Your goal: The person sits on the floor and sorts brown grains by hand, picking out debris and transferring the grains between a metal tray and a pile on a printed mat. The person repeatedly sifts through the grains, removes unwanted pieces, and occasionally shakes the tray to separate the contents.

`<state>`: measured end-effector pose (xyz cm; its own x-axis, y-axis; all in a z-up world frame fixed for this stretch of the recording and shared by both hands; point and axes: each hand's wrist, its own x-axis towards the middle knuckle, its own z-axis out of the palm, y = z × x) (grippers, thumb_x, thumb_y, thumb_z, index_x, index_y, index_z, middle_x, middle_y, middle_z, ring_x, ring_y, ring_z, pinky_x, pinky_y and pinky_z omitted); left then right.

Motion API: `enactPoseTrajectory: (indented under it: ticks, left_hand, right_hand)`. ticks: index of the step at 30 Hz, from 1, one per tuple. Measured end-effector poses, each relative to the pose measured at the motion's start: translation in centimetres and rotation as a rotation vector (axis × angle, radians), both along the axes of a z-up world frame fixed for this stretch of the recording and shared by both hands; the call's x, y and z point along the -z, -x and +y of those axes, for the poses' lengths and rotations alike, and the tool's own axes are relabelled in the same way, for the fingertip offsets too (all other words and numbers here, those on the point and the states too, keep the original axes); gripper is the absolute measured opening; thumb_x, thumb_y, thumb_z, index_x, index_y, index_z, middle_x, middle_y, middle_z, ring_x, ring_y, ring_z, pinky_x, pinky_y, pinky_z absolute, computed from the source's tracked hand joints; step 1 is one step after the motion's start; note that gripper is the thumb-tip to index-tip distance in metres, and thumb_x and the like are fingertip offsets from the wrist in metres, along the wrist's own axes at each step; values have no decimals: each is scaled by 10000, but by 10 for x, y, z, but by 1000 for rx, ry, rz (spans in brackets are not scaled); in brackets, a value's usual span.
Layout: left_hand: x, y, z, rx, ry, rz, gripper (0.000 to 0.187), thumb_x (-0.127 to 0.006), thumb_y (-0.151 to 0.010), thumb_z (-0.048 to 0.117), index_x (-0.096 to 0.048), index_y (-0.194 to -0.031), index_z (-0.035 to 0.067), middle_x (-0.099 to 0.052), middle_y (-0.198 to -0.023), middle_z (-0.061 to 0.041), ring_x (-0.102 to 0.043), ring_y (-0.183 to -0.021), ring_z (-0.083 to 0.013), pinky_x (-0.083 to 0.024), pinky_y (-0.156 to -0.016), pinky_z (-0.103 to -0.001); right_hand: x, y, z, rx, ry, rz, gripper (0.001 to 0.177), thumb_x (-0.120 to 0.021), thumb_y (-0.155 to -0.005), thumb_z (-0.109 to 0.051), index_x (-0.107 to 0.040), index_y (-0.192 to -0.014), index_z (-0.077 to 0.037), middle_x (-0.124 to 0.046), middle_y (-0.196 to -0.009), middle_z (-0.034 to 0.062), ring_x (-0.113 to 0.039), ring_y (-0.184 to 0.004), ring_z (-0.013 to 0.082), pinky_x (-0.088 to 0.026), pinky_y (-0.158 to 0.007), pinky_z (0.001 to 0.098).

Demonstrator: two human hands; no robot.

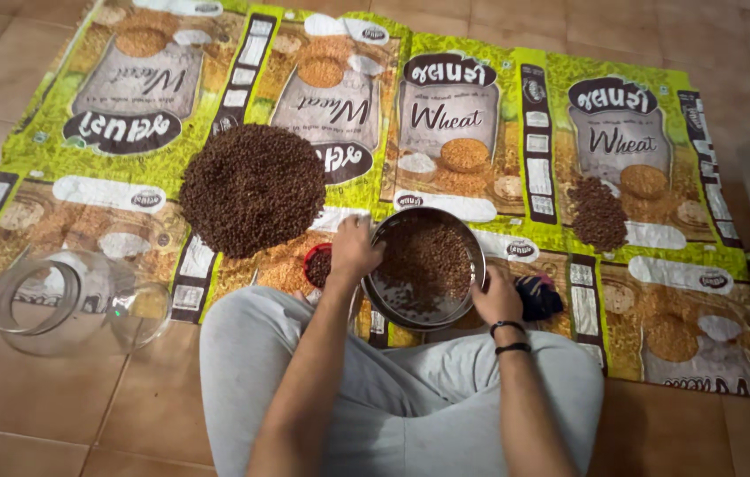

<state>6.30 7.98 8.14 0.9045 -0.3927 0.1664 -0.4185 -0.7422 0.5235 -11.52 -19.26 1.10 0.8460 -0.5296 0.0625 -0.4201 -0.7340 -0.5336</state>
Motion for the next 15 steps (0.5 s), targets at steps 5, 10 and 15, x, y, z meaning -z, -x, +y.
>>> enactPoseTrajectory:
  ticks: [5,10,15]
  left_hand:
    - [43,21,-3,-63,-157,81,458,-783,-779,161,-647,-1192,14,-556,-1308,-246,-537,-1229,-431,-495,-1001,-490]
    - [48,23,12,-22,236,-9,600,-745,-653,8,-597,-1233,-16,-550,-1279,-286,-558,-1172,-445,-504,-1016,-452]
    - [15,63,26,19,735,555,635,-645,-773,-3,-484,-1384,69,-666,-1164,-202,-679,-1012,-298,-578,-848,-379]
  right_hand:
    - [-12,-4,4,-18,-18,174,602,-796,-809,-326,-530,-1291,-84,-548,-1287,265,-597,-1072,475,-497,-874,557]
    - [-2,0,-3,-131,-46,-156,436,-726,-781,-201,-628,-1191,-90,-662,-1206,244,-616,-1142,448,-509,-953,521]
    - [8,8,-22,-79,-289,-423,558,-699,-812,-134,-588,-1346,-19,-686,-1230,197,-661,-1123,316,-521,-950,408]
